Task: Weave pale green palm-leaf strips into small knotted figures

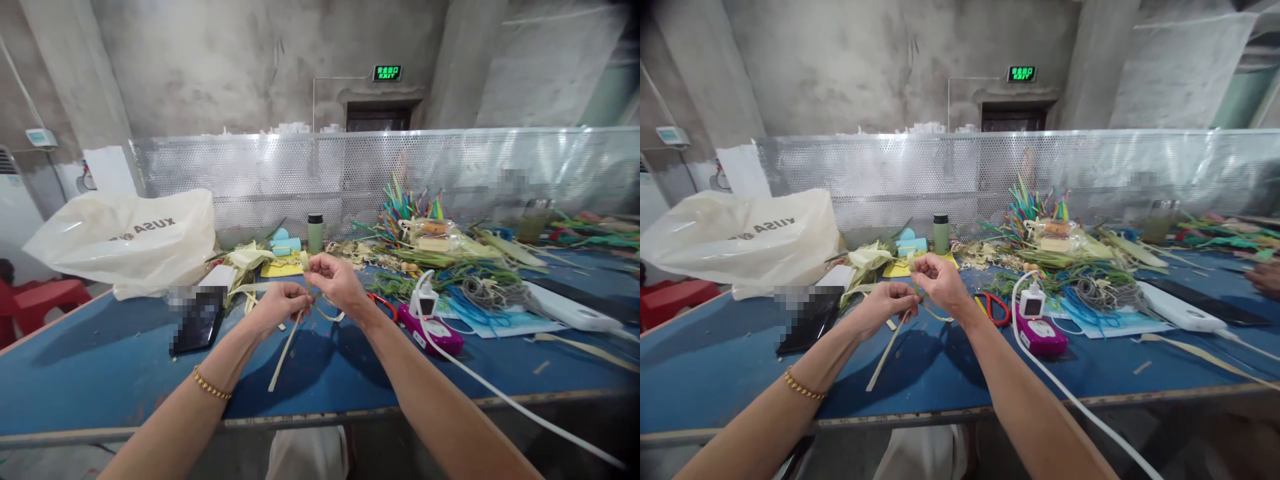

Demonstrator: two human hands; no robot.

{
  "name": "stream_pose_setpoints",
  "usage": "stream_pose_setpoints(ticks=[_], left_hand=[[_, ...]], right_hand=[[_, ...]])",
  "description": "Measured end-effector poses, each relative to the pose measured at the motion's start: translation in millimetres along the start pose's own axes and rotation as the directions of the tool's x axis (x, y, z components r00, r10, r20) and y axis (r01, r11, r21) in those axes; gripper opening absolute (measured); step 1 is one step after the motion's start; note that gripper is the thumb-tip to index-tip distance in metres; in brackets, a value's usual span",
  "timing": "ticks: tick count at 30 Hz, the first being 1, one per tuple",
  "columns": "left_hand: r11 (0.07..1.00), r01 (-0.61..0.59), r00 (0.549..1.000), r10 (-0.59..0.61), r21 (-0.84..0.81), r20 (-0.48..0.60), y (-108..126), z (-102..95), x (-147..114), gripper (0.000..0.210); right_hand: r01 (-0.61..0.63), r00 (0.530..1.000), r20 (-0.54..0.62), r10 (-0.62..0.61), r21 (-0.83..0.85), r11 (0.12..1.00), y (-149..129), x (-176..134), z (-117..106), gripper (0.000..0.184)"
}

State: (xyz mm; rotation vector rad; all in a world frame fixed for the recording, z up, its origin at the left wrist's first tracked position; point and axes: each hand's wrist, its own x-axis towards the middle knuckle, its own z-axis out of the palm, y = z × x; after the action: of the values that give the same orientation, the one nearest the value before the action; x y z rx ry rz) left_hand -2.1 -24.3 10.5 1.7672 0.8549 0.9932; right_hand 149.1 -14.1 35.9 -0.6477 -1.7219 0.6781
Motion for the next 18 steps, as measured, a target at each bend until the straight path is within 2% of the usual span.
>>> stream_pose_setpoints(ticks=[3,6,9,14,18], left_hand=[[0.994,0.019,1.0,-0.018,0.112,-0.005,3,1.4,0,0.018],[0.994,0.023,0.997,-0.014,0.107,-0.079,4,0.9,2,0.017],[1.0,0.028,0.988,-0.027,0.007,-0.152,1,-1.8,5,0.02],[0.986,0.048,0.978,-0.079,-0.162,-0.191,-7,-6.5,8,0.021],[0.946,0.054,0.971,-0.124,-0.319,-0.203,-5,-9.1,6,0.017]], right_hand=[[0.027,0.999,0.042,-0.026,-0.028,0.999,2,0,1,0.008],[0.078,0.996,0.048,-0.075,-0.066,0.995,2,-1,1,0.01],[0.142,0.99,0.016,-0.142,-0.177,0.974,-3,-3,1,0.009],[0.227,0.965,-0.045,-0.258,-0.351,0.908,-7,-6,-2,0.005],[0.297,0.951,0.027,-0.308,-0.353,0.887,-5,-10,-5,0.003]])
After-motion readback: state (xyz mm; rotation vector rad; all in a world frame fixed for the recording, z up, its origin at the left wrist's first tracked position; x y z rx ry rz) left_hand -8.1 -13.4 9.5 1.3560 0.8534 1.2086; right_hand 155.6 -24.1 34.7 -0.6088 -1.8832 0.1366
